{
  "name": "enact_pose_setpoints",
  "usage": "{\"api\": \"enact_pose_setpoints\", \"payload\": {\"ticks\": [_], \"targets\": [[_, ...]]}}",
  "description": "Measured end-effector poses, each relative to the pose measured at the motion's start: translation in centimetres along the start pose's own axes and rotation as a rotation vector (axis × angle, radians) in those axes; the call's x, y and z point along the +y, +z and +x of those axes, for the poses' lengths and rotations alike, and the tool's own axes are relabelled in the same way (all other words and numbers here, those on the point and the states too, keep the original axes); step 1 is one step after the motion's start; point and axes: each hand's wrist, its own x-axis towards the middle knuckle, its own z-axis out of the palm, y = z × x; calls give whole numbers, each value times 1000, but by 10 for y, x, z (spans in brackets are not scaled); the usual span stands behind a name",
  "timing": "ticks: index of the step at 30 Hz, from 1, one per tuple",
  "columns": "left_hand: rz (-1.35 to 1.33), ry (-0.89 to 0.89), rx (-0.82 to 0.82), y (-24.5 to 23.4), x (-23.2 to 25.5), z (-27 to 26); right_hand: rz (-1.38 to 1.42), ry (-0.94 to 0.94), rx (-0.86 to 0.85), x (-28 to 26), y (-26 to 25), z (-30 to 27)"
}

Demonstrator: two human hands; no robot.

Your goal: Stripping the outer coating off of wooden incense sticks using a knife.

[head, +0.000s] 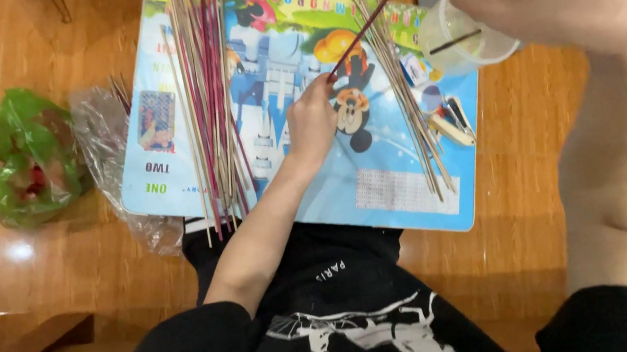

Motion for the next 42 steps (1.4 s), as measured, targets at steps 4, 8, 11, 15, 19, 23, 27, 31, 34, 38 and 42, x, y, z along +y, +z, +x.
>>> {"api": "enact_pose_setpoints", "payload": {"ticks": [4, 8, 11, 15, 19, 23, 27, 31, 34, 38, 42], "targets": [[36, 39, 35, -5, -9, 20, -70, -4, 73, -8, -12, 5], [60, 31, -6, 4, -34, -6, 110, -13, 42, -8, 3, 12], [12, 41, 11, 7, -33, 0, 88, 251, -118, -8, -3, 11], [32, -5, -13, 7, -27, 6, 121, 34, 30, -2, 4, 9], [30, 57, 8, -4, -10, 32, -24, 304, -97, 7, -4, -4], [35, 21, -19, 6, -34, 11, 28, 205, -5, 0, 10, 12], [36, -1, -8, -1, -21, 20, -36, -82, 71, 0, -9, 10], [-6, 44, -33, -7, 7, 27, -107, 164, -6, 3, -6, 9], [-10, 13, -61, 4, -16, 12, -47, 156, -84, -1, 18, 7], [11, 69, -23, -11, 6, 41, 20, 11, 136, 29, 18, 2], [-55, 85, -66, 0, 2, 18, -38, 109, 68, 20, 43, 4]]}}
